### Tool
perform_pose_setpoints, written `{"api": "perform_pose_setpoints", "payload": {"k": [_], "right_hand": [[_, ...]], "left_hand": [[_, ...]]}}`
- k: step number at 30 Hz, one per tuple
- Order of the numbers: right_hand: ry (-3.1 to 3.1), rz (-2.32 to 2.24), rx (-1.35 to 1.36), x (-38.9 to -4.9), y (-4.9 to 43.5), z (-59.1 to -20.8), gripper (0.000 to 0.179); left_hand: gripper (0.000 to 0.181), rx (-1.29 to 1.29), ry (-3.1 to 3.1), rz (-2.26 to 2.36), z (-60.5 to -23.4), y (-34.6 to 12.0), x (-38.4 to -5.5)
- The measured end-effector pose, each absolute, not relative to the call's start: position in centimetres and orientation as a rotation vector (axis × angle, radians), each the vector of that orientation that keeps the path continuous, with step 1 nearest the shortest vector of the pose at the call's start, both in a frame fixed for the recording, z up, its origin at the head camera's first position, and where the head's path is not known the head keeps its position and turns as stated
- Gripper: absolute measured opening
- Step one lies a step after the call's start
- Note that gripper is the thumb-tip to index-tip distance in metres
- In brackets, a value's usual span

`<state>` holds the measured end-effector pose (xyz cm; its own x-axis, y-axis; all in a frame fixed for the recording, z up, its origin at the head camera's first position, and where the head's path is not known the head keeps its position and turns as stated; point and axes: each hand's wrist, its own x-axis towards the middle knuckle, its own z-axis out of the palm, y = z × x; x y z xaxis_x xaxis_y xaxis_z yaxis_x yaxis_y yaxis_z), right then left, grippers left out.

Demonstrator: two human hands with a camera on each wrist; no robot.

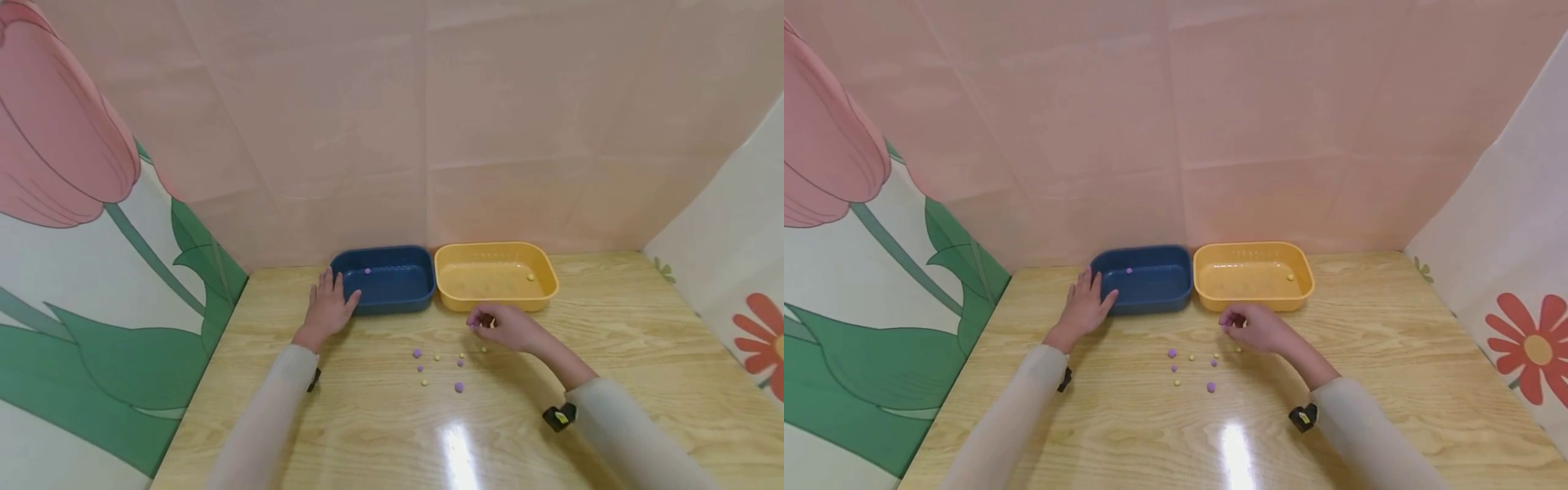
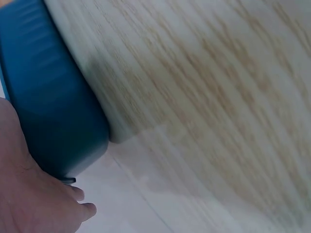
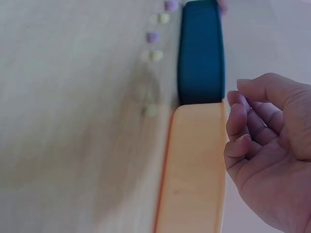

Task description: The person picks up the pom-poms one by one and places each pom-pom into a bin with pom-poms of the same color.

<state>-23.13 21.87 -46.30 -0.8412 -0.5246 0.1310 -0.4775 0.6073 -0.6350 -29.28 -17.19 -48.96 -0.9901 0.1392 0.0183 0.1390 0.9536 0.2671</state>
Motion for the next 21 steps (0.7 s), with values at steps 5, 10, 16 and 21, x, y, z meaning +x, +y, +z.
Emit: {"api": "perform_pose_setpoints", "payload": {"k": [5,10,16,21], "right_hand": [[2.754,-1.084,-0.823,-24.7,20.4,-45.6,0.007],[2.754,-1.082,-0.820,-26.1,19.1,-45.3,0.008],[2.733,-1.126,-0.790,-27.9,17.4,-44.6,0.005],[2.730,-1.137,-0.746,-29.1,15.9,-43.8,0.008]], "left_hand": [[0.079,0.215,3.098,0.409,-48.9,-17.2,-29.2],[0.080,0.207,3.077,0.388,-49.2,-17.2,-29.3],[0.078,0.204,3.090,0.378,-49.2,-17.2,-29.4],[0.079,0.201,3.097,0.365,-49.0,-17.1,-29.5]]}}
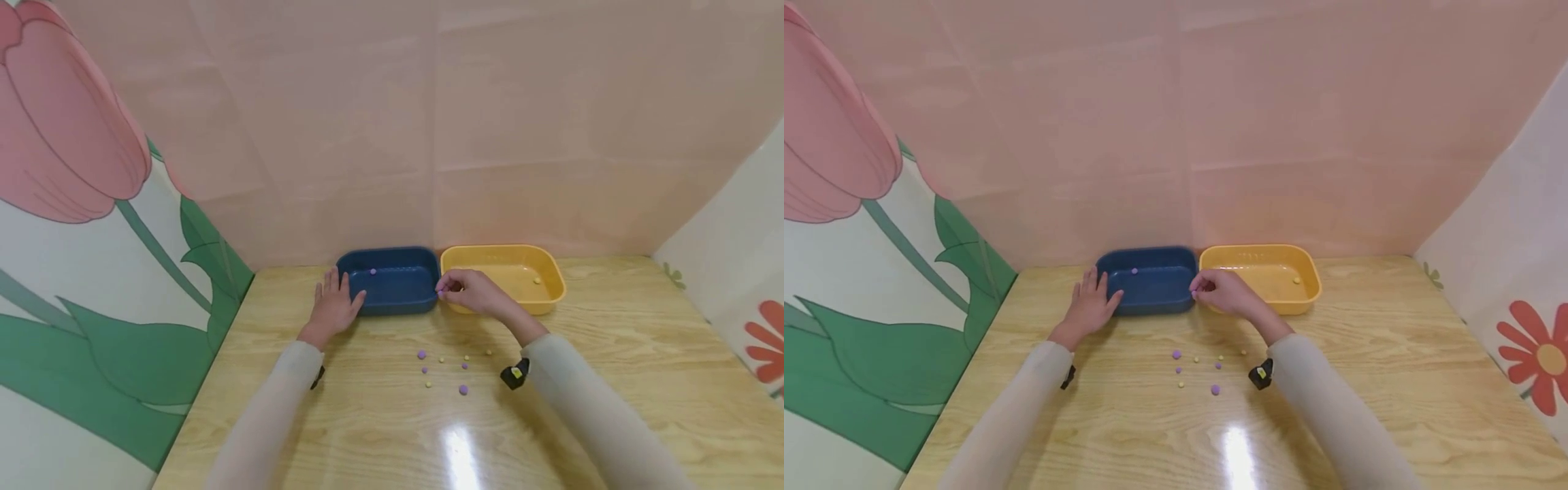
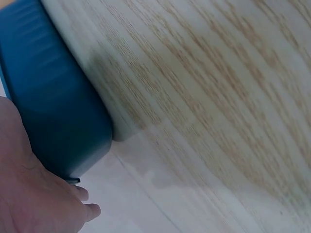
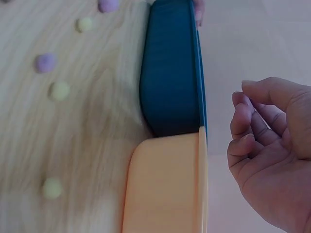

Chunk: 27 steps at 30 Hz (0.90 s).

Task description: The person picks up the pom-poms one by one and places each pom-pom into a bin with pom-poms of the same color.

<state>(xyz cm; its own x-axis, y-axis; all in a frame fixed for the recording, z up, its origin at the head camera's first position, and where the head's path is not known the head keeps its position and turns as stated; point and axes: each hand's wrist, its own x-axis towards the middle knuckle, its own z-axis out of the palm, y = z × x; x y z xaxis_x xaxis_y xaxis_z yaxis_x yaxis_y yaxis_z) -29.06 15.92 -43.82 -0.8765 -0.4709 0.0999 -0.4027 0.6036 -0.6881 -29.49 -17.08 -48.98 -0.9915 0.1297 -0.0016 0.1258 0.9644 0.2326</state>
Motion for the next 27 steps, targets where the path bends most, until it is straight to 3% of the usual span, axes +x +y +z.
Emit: {"api": "perform_pose_setpoints", "payload": {"k": [27], "right_hand": [[2.690,-1.165,-0.564,-34.5,10.5,-43.3,0.017]], "left_hand": [[0.077,0.176,3.071,0.337,-49.4,-17.0,-30.0]]}}
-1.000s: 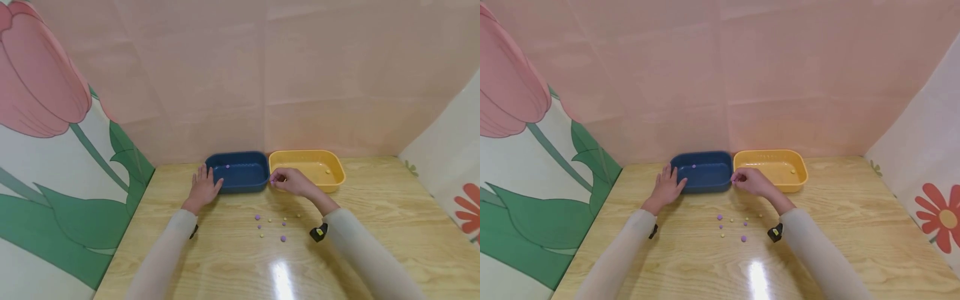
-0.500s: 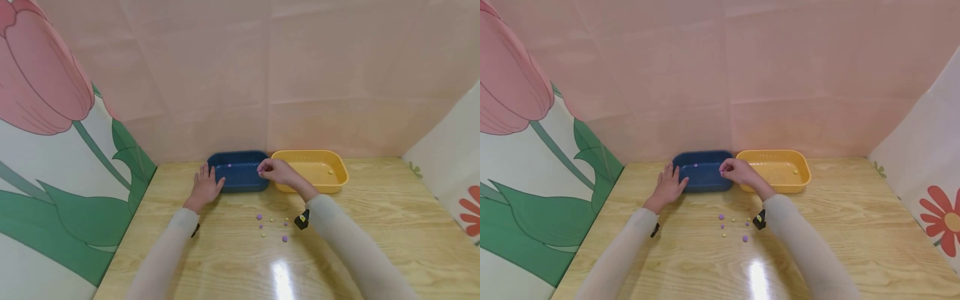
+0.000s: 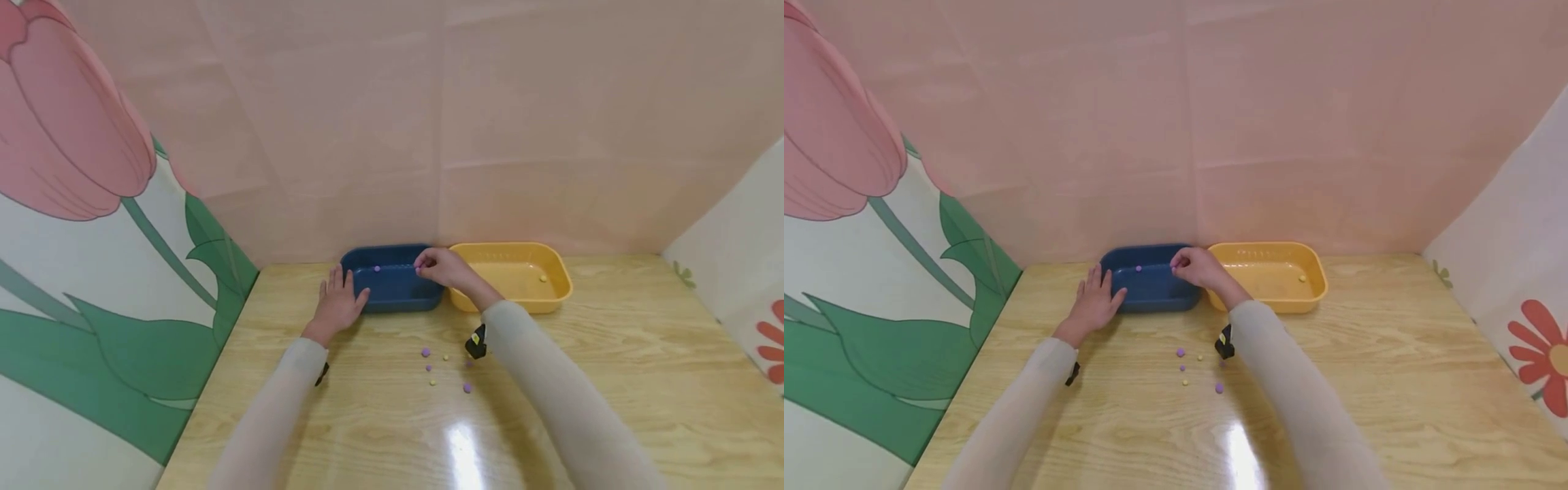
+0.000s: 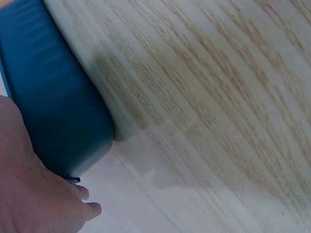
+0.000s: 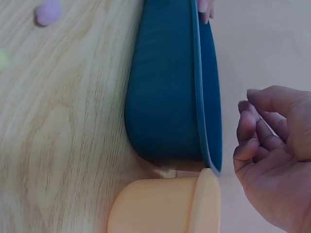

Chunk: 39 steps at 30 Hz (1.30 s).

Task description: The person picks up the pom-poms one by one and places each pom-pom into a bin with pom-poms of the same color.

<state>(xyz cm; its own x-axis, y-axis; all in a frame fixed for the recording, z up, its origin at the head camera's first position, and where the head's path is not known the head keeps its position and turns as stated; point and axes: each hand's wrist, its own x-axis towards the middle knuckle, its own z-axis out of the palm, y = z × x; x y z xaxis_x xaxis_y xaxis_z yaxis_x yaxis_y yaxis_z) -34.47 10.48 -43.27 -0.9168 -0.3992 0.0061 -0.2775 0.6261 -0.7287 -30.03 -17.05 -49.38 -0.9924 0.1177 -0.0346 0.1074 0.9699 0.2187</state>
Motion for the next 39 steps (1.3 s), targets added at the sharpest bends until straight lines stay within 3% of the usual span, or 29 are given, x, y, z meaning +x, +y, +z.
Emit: {"api": "perform_pose_setpoints", "payload": {"k": [24,39], "right_hand": [[2.675,-1.191,-0.434,-36.3,12.1,-43.4,0.022],[2.721,-1.145,-0.584,-35.2,13.5,-41.5,0.020]], "left_hand": [[0.076,0.227,3.062,0.346,-49.1,-16.1,-30.0],[0.077,0.227,3.046,0.345,-48.3,-16.2,-30.3]]}}
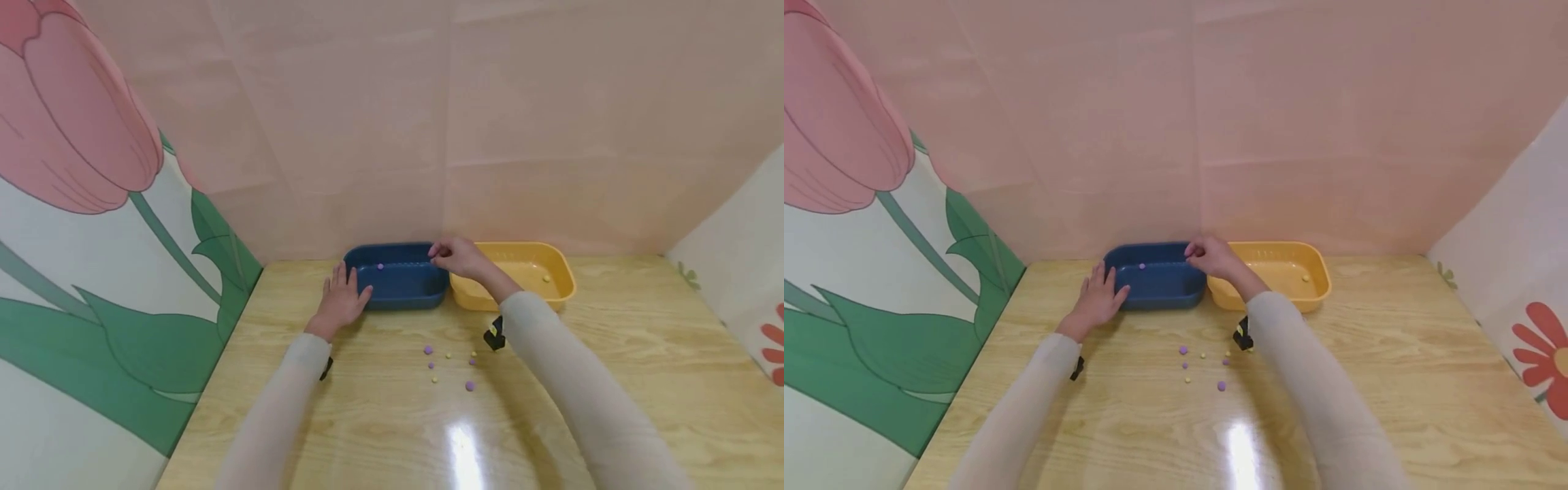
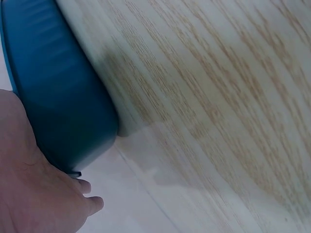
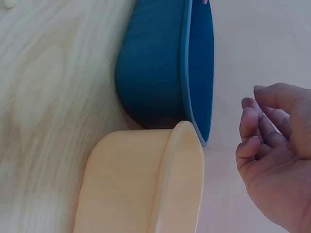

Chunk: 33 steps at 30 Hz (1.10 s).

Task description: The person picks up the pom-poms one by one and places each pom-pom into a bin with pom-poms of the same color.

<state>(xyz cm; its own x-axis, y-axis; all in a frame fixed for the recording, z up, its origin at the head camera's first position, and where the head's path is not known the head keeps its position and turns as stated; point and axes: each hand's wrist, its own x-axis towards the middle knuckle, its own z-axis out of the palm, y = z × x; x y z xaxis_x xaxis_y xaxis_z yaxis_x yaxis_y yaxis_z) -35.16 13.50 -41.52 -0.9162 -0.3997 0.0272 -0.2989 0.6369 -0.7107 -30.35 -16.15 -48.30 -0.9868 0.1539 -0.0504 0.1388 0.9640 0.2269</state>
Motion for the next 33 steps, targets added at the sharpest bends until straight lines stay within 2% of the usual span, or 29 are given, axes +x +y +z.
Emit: {"api": "perform_pose_setpoints", "payload": {"k": [12,24,33], "right_hand": [[2.695,-1.143,-0.695,-32.4,15.6,-42.7,0.014],[2.583,-1.259,-0.704,-29.8,16.1,-44.4,0.017],[2.412,-1.342,-0.769,-28.6,16.5,-46.2,0.030]], "left_hand": [[0.076,0.235,3.040,0.371,-48.7,-16.4,-30.1],[0.076,0.227,3.019,0.395,-48.7,-16.3,-30.0],[0.077,0.236,3.027,0.370,-49.1,-16.4,-30.3]]}}
